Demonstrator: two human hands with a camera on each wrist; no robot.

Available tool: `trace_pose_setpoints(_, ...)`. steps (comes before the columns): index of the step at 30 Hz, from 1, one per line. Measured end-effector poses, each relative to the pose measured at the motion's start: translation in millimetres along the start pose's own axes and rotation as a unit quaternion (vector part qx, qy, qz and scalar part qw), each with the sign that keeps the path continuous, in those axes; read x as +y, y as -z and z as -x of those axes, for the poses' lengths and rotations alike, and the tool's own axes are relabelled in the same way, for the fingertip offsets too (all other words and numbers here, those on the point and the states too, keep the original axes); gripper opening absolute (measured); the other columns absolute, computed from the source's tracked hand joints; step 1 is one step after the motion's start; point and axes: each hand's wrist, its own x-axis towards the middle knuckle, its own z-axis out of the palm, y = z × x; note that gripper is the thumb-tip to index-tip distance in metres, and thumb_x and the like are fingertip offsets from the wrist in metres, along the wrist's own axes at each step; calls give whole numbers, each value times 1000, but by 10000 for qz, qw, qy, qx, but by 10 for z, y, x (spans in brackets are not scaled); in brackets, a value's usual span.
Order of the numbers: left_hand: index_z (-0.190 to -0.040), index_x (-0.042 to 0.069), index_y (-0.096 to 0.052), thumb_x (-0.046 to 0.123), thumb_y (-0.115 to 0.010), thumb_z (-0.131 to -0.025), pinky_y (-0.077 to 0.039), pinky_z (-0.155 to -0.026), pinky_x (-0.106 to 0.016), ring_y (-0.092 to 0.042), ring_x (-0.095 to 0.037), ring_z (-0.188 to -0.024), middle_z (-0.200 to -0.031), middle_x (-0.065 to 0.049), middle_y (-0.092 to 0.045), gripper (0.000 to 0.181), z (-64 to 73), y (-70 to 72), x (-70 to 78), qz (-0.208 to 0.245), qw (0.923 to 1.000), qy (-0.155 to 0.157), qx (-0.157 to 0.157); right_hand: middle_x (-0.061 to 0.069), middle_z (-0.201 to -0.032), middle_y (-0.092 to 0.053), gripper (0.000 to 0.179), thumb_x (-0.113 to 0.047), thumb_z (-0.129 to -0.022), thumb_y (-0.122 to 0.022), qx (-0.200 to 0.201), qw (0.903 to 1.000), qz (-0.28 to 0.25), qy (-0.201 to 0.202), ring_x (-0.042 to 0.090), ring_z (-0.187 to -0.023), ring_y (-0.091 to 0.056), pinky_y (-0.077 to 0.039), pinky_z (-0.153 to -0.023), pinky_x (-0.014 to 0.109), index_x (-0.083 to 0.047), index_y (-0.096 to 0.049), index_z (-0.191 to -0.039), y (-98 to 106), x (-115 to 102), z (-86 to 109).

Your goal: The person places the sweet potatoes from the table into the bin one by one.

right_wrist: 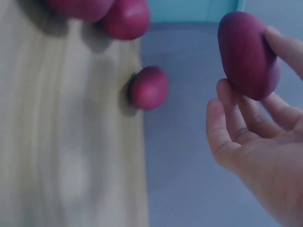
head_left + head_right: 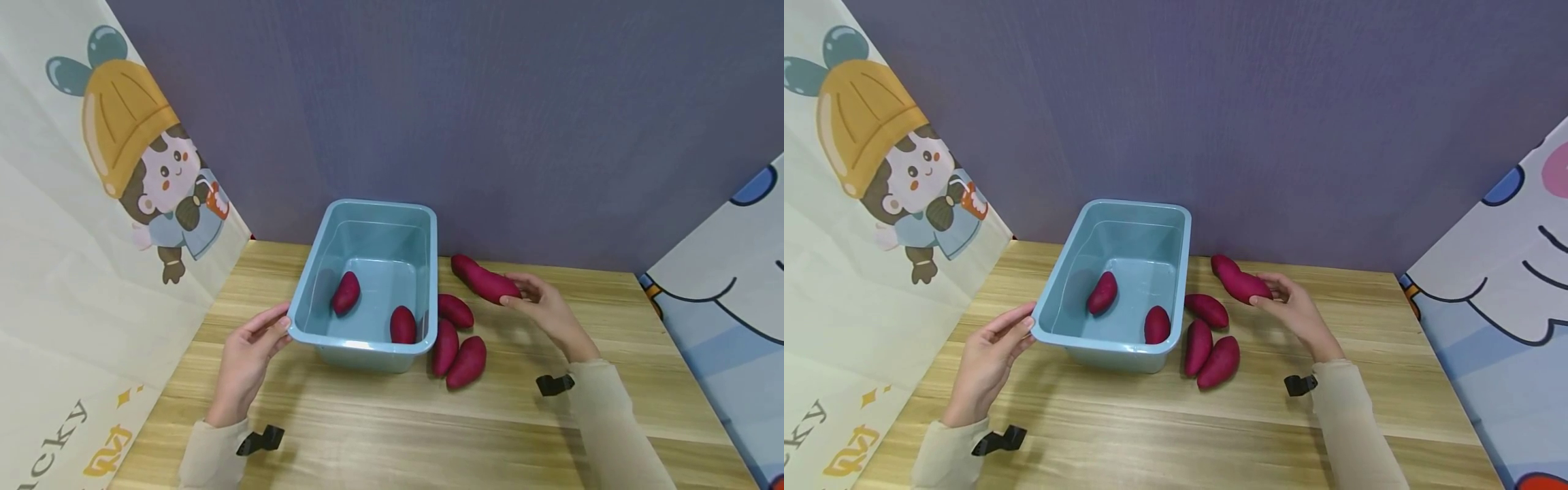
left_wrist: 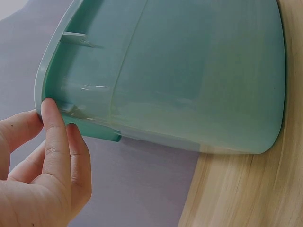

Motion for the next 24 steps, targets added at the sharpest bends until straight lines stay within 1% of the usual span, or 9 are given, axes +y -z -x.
trace_pose_setpoints(3,-132,-11,-58,12,-73,-93,-59,-84,-28,-69,-14,-94,-114,-4,-70,47,1,-2,1,19,10000,-35,-19,15,-126,-60,59,-28,-94,-74,120,9999,-3,94,18,-104,-59,-56,-82,27,-8,-51,-144,-13,-121,-21)
trace_pose_setpoints(5,-131,-12,-58,11,-73,-94,-59,-83,-27,-69,-14,-94,-113,-4,-71,47,2,-3,3,63,9999,-68,-46,12,-124,-62,58,-28,-94,-75,207,9997,-4,159,18,-102,-60,-55,-79,24,-8,-52,-143,-26,-213,-29)
trace_pose_setpoints(9,-131,-12,-58,10,-72,-94,-59,-83,-27,-69,-14,-94,-113,-4,-71,46,6,2,2,87,9999,-86,-66,5,-118,-64,55,-29,-93,-76,367,9989,-73,275,19,-101,-60,-55,-78,24,-11,-56,-140,-59,-404,-59)
trace_pose_setpoints(11,-131,-12,-58,11,-72,-94,-59,-83,-27,-69,-14,-94,-114,-4,-70,46,5,-1,5,74,9999,-88,-60,6,-117,-65,54,-29,-93,-76,400,9984,-83,378,21,-101,-60,-54,-79,24,-12,-56,-140,-73,-514,-79)
trace_pose_setpoints(14,-131,-11,-58,11,-73,-94,-59,-84,-28,-69,-14,-94,-114,-4,-70,46,12,-4,12,72,9999,-52,-49,7,-118,-65,55,-31,-91,-77,391,9980,-90,479,22,-103,-60,-54,-80,24,-14,-57,-139,-101,-689,-117)
trace_pose_setpoints(18,-131,-11,-59,12,-73,-94,-59,-84,-27,-69,-14,-95,-114,-4,-70,47,22,-3,15,87,10000,4,-42,6,-120,-65,56,-37,-88,-80,386,9979,-48,514,21,-106,-59,-52,-85,25,-19,-59,-136,-152,-916,-169)
trace_pose_setpoints(20,-131,-11,-58,12,-73,-94,-59,-84,-27,-69,-14,-96,-115,-3,-70,47,21,-3,11,75,10000,2,-37,5,-122,-64,56,-38,-88,-80,374,9977,-23,568,21,-108,-59,-51,-87,26,-19,-59,-136,-183,-1019,-203)
trace_pose_setpoints(24,-132,-11,-58,12,-72,-94,-58,-85,-27,-68,-14,-97,-116,-4,-70,47,18,-2,8,72,10000,-26,-57,5,-124,-64,57,-37,-87,-81,330,9973,-50,648,22,-108,-58,-52,-87,28,-18,-60,-136,-262,-1205,-280)
